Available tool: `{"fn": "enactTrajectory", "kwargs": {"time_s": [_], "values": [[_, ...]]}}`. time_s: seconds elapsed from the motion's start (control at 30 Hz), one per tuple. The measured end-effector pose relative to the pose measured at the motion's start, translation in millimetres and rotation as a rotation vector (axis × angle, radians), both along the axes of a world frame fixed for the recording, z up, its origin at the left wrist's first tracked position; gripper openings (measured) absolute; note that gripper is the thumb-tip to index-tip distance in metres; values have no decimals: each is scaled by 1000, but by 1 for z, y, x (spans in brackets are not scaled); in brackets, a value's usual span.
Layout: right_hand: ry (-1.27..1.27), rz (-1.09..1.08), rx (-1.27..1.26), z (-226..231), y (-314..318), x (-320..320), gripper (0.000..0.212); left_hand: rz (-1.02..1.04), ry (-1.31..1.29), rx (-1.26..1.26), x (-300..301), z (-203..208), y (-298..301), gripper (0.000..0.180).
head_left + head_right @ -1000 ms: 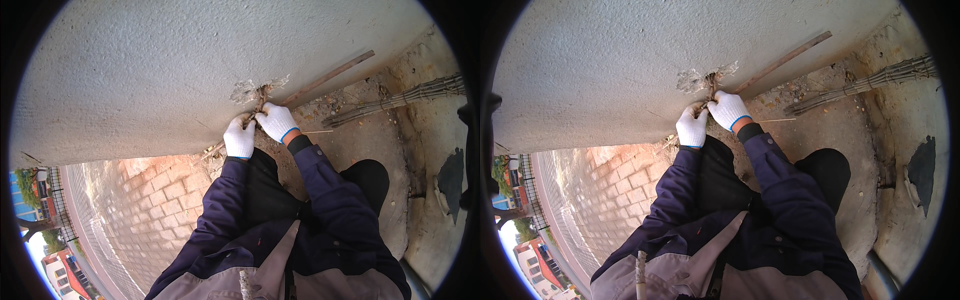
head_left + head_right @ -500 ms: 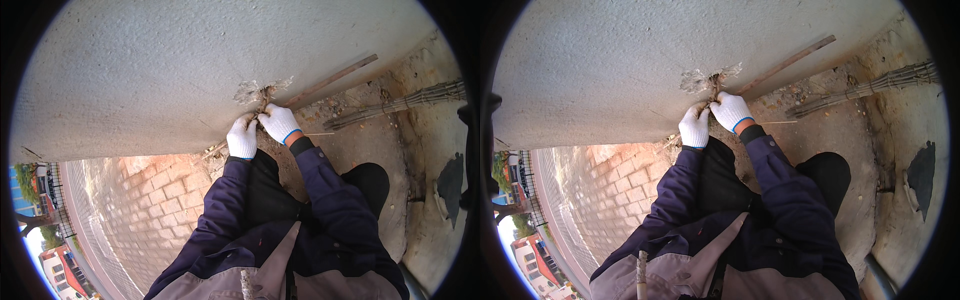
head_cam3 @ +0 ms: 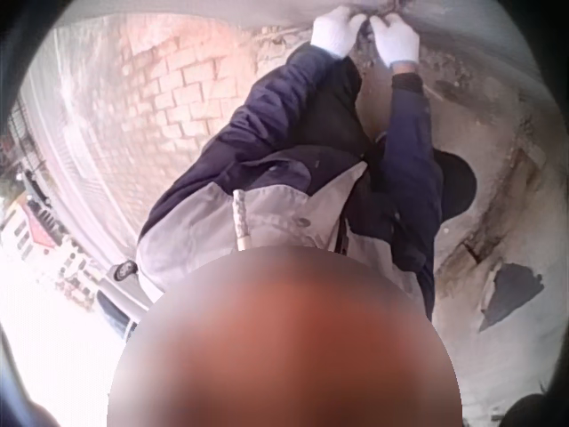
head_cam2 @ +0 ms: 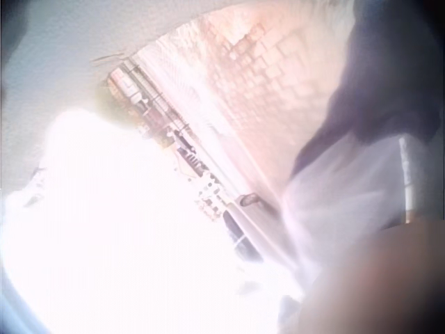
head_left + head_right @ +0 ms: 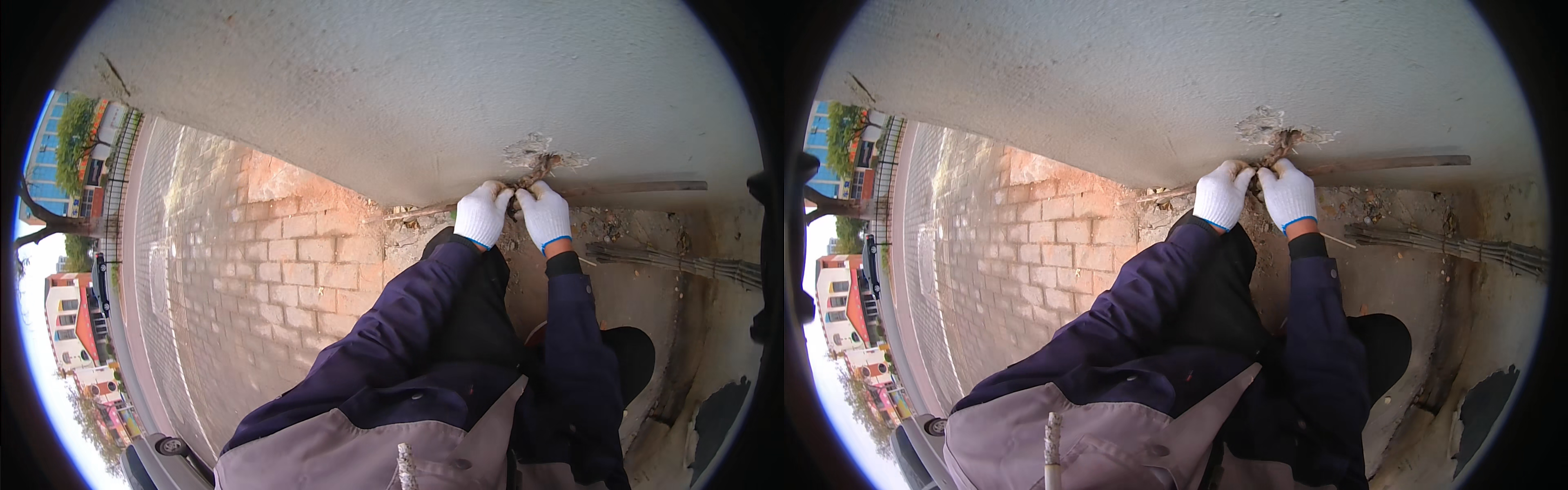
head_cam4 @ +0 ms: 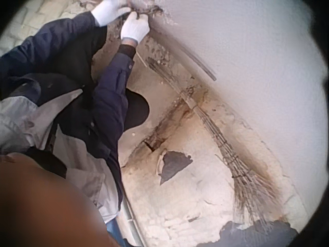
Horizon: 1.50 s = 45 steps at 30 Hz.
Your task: The person walks to a wall and kneels to pack a fibrous material into a hole. They then stand, pick up a chain, and walk to a car with an open hood to place the chain inside. Finally, they walk to a workbench and handle a small metal part.
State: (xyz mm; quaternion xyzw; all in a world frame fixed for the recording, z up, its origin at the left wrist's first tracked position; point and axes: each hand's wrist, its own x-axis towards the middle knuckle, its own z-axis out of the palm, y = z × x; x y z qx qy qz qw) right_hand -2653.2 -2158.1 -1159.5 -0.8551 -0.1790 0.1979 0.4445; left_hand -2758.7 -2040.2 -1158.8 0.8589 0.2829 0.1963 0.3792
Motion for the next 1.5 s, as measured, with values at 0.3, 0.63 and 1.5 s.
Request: {"fn": "enactTrajectory", "kwargs": {"time_s": [0.3,0.63,1.5], "values": [[-47,38,22,2,-4,1,36,31,59,19,5,-2,0,39],[-6,31,20,15,-5,-3,37,17,-39,-30,2,-2,-3,30],[-34,32,-22,0,-4,3,36,-141,-213,273,-4,9,-1,18]]}}
